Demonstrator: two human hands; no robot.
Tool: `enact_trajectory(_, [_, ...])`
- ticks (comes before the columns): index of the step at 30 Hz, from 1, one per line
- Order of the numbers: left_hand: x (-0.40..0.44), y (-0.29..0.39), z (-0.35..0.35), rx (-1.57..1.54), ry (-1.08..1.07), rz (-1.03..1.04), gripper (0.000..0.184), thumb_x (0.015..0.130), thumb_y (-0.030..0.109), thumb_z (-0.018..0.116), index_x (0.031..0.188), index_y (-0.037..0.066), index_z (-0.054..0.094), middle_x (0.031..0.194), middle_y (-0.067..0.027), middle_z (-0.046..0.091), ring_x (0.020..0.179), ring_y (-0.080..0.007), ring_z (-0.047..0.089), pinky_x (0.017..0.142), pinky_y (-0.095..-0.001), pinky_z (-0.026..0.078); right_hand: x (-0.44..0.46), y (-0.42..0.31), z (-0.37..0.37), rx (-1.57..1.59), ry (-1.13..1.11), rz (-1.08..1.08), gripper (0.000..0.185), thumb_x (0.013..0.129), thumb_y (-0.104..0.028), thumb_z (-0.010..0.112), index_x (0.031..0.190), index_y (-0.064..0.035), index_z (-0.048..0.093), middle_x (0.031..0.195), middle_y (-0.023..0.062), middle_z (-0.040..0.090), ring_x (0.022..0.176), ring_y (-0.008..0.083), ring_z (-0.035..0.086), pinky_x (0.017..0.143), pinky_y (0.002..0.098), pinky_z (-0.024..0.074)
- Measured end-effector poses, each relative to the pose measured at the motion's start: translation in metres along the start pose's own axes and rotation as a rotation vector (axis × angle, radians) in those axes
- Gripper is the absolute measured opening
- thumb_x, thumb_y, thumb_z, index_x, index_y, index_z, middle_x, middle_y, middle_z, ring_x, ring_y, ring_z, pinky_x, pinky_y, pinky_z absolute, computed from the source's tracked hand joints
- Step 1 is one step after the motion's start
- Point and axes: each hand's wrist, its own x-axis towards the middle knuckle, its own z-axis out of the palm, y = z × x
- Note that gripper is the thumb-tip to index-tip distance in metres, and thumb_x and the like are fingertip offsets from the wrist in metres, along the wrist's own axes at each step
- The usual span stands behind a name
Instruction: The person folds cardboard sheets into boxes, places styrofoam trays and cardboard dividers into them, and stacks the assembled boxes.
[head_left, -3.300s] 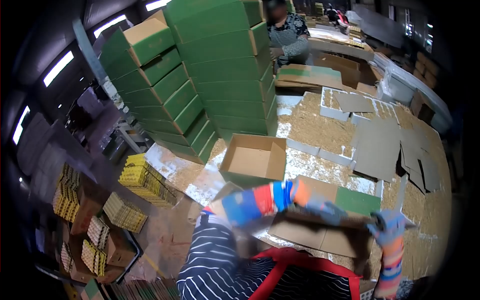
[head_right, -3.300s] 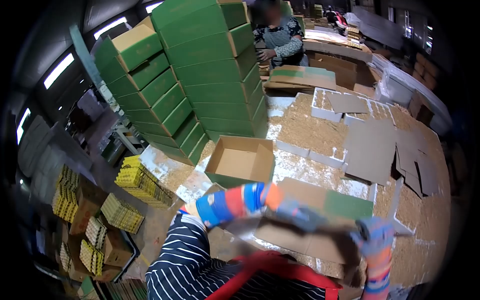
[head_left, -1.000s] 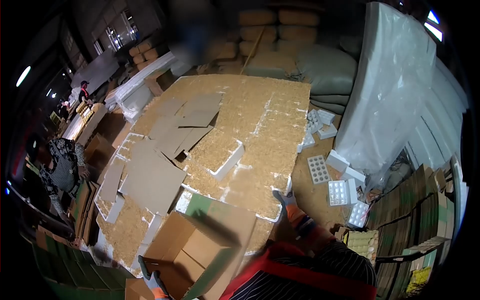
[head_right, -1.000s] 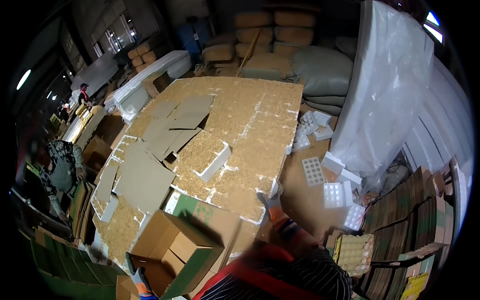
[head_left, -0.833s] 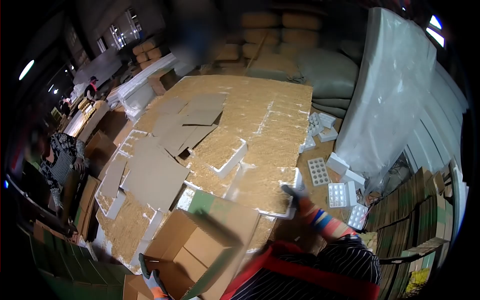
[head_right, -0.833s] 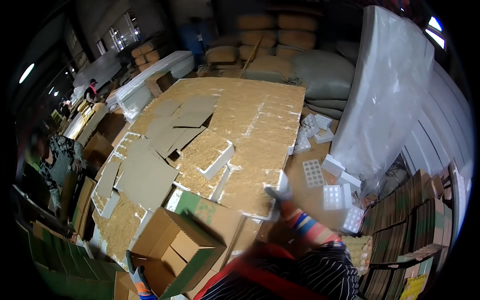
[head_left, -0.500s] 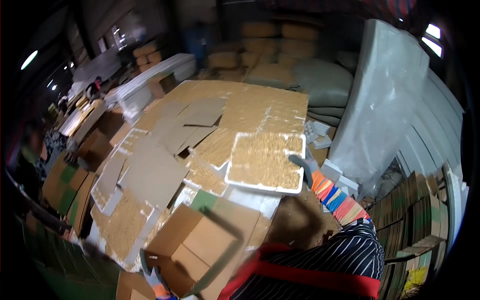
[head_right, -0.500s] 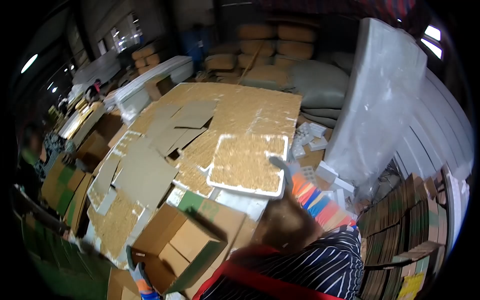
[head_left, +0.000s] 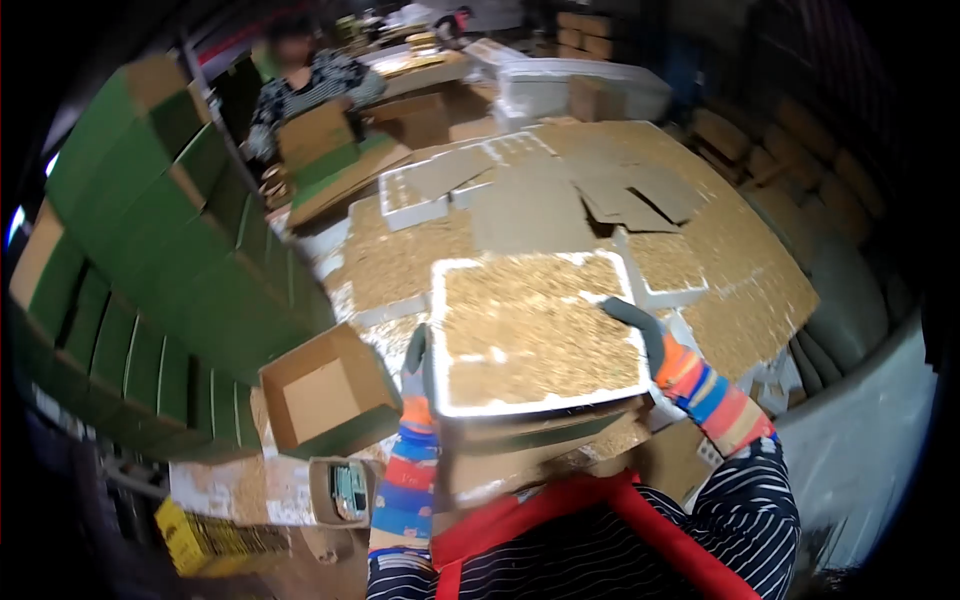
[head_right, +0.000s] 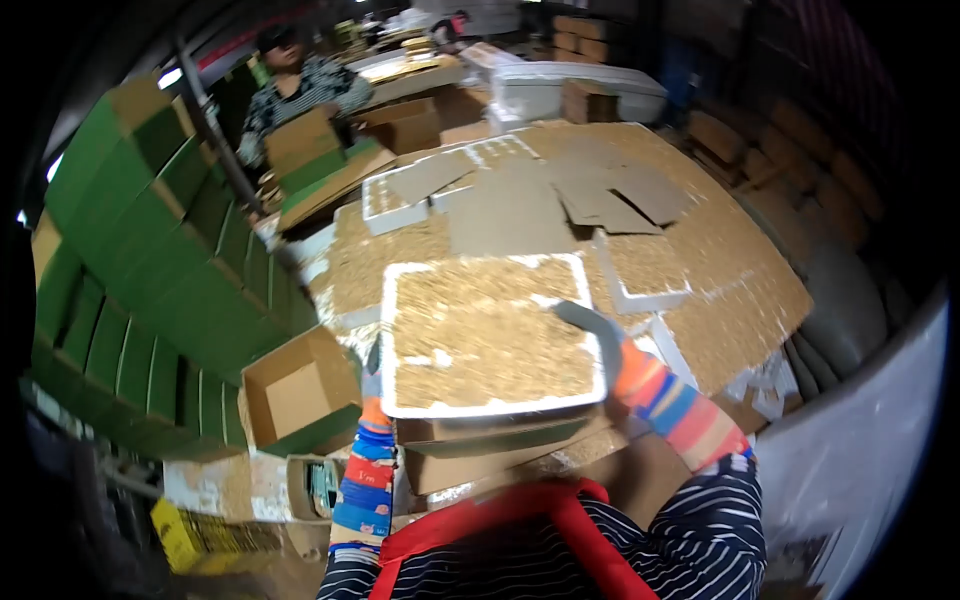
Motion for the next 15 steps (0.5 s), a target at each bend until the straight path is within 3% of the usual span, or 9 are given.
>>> enact_trajectory(2, [-0.004,-0.011,-0.008,0.994,0.083,0.548,0.038,0.089,0.013,0.05,0.125,0.001,0.043,0.111,-0.011,0.056,0.096,-0.0197,0.058,0.078,-0.0274,0.049,-0.009,-0.009,-0.014,-0.191,0.034,0.064,0.038,0.089,-0.021,0.048,0.12,0.0006,0.047,0.112,0.0136,0.057,0.099,0.0229,0.058,0.085,0.0347,0.0483])
enact_trajectory(3, [-0.008,-0.003,0.001,0.743,0.112,0.413,0.038,0.09,0.014,0.049,0.124,0.0,0.044,0.111,-0.0116,0.056,0.096,-0.0186,0.057,0.078,-0.0267,0.049,-0.003,-0.005,-0.055,-0.477,0.062,-0.088,0.035,0.09,-0.019,0.046,0.12,-0.0008,0.047,0.112,0.0099,0.056,0.1,0.0204,0.056,0.088,0.0323,0.0464])
enact_trajectory(5, [0.009,-0.036,-0.008,0.305,0.131,0.45,0.04,0.09,0.023,0.051,0.121,-0.001,0.048,0.109,-0.0132,0.058,0.096,-0.0163,0.057,0.08,-0.026,0.047,-0.001,-0.002,-0.07,-0.72,0.049,-0.097,0.034,0.091,-0.018,0.045,0.121,-0.0014,0.046,0.115,0.0071,0.052,0.103,0.0144,0.052,0.088,0.0275,0.0449])
enact_trajectory(6, [0.006,-0.03,-0.003,0.437,0.245,0.294,0.044,0.088,0.028,0.052,0.12,-0.002,0.049,0.111,-0.0136,0.058,0.098,-0.0172,0.056,0.084,-0.0272,0.045,-0.007,0.001,-0.044,-0.579,0.05,-0.047,0.035,0.091,-0.021,0.045,0.12,-0.0008,0.047,0.111,0.0065,0.055,0.1,0.014,0.053,0.086,0.027,0.0455])
enact_trajectory(7, [0.001,-0.022,0.002,0.249,0.215,0.224,0.045,0.081,0.011,0.061,0.123,0.0,0.049,0.108,-0.004,0.058,0.09,-0.009,0.054,0.077,-0.021,0.045,-0.022,0.002,-0.013,-0.835,0.01,-0.123,0.036,0.09,-0.022,0.045,0.119,-0.0004,0.048,0.109,0.0067,0.056,0.099,0.0143,0.054,0.085,0.0272,0.0458])
enact_trajectory(9, [0.009,-0.03,0.001,0.184,0.27,0.25,0.042,0.083,0.015,0.06,0.121,0.002,0.05,0.101,-0.0017,0.058,0.083,-0.0059,0.052,0.072,-0.0191,0.044,-0.016,0.002,-0.008,-0.872,-0.002,-0.124,0.037,0.09,-0.025,0.045,0.117,0.0003,0.049,0.107,0.0077,0.058,0.096,0.015,0.056,0.084,0.0276,0.0466])
enact_trajectory(12, [0.016,-0.036,0.008,0.136,0.279,0.286,0.04,0.084,0.014,0.057,0.122,0.003,0.05,0.103,-0.0044,0.058,0.082,-0.0074,0.053,0.068,-0.0194,0.045,-0.018,0.006,0.001,-0.579,0.02,0.008,0.037,0.09,-0.023,0.043,0.119,-0.0003,0.047,0.11,0.01,0.057,0.098,0.0171,0.056,0.085,0.0302,0.0478])
enact_trajectory(14, [0.024,-0.038,0.004,0.066,0.3,0.195,0.04,0.084,0.013,0.058,0.121,0.002,0.05,0.107,-0.006,0.058,0.085,-0.0094,0.054,0.069,-0.0212,0.046,-0.006,0.004,-0.057,-0.861,-0.002,-0.157,0.039,0.091,-0.024,0.043,0.122,-0.0009,0.045,0.113,0.0109,0.056,0.1,0.0195,0.056,0.085,0.0319,0.0478])
enact_trajectory(15, [0.02,-0.035,0.01,-0.1,0.31,0.235,0.04,0.083,0.01,0.059,0.12,0.002,0.051,0.109,-0.007,0.058,0.088,-0.0107,0.054,0.072,-0.0233,0.047,0.0,0.0,-0.082,-0.871,-0.01,-0.105,0.041,0.091,-0.026,0.043,0.124,-0.0015,0.043,0.117,0.0124,0.053,0.103,0.0214,0.056,0.087,0.0338,0.0472])
